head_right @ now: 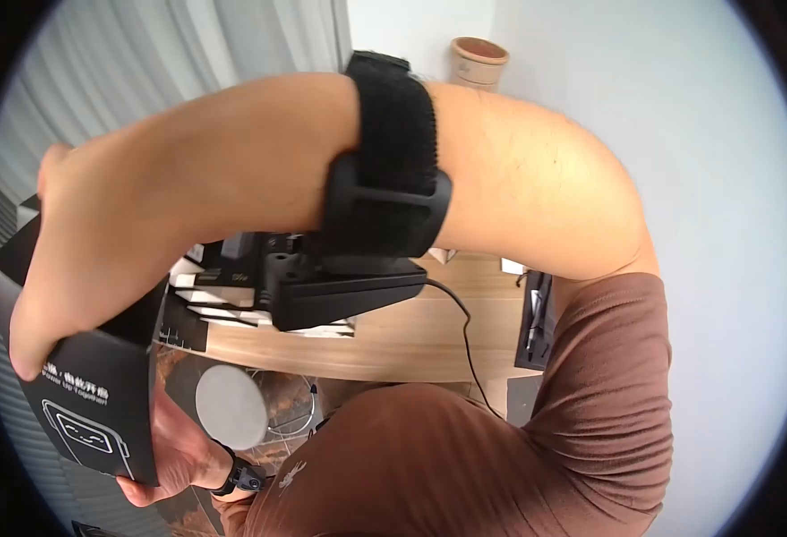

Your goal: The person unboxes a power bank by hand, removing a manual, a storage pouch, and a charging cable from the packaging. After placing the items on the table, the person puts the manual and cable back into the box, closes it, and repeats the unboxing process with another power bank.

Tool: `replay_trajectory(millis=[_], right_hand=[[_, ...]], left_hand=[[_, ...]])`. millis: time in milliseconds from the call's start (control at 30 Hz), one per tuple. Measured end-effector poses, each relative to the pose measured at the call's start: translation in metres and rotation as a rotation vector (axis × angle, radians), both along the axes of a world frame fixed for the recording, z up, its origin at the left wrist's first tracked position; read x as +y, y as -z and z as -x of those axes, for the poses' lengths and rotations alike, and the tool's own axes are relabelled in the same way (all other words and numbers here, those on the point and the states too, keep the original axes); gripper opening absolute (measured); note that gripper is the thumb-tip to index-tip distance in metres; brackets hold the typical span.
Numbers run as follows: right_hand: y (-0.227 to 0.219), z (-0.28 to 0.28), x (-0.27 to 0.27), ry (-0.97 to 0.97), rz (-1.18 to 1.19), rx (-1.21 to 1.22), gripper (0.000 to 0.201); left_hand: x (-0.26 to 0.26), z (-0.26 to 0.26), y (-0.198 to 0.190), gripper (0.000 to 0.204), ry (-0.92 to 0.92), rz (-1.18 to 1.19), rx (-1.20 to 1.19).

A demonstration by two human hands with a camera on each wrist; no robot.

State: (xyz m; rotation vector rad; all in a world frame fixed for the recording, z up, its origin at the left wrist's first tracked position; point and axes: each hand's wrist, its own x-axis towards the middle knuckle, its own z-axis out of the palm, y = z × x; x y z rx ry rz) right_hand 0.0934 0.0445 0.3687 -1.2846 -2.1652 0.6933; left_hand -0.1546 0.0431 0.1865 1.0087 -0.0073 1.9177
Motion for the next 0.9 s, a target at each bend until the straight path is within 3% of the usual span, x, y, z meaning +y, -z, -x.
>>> replay_trajectory(millis=[167, 200, 300, 400, 433, 467, 500, 600, 700, 867, 900], right_hand=[[0.003, -0.071, -0.042, 0.222, 0.150, 0.259, 0.104], [0.014, -0.087, -0.042, 0.183, 0.051, 0.347, 0.101], [0.023, -0.133, -0.050, 0.078, 0.132, 0.721, 0.068], [0.040, -0.229, -0.038, 0.075, 0.118, 0.766, 0.050], [0.045, -0.269, -0.041, 0.192, 0.065, 0.680, 0.057], [0.046, -0.315, -0.045, 0.161, 0.110, 0.541, 0.095], [0.059, -0.347, -0.063, 0.339, 0.048, 0.690, 0.069], [0.103, -0.454, -0.072, 0.712, 0.119, 0.598, 0.076], [0.168, -0.531, -0.061, 0.818, 0.292, 0.650, 0.077], [0.276, -0.576, -0.013, 0.870, 0.382, 0.682, 0.090], [0.276, -0.575, -0.011, 0.859, 0.425, 0.698, 0.090]], left_hand=[[-0.021, -0.039, -0.004, 0.108, 0.138, -0.091, 0.262], [-0.024, -0.048, -0.006, 0.110, 0.150, -0.101, 0.321], [-0.025, -0.072, -0.012, 0.114, 0.172, -0.068, 0.520], [-0.016, -0.094, -0.008, 0.119, 0.157, -0.071, 0.546], [-0.015, -0.096, 0.002, 0.119, 0.125, -0.144, 0.495], [-0.010, -0.084, 0.015, 0.114, 0.123, -0.295, 0.536], [-0.008, -0.073, 0.024, 0.108, 0.125, -0.361, 0.568], [0.002, -0.043, 0.051, 0.088, 0.095, -0.438, 0.647], [0.012, -0.029, 0.072, 0.068, -0.018, -0.297, 0.659], [0.024, -0.018, 0.087, 0.056, -0.028, -0.097, 0.592], [0.023, -0.017, 0.089, 0.055, -0.022, -0.075, 0.580]])
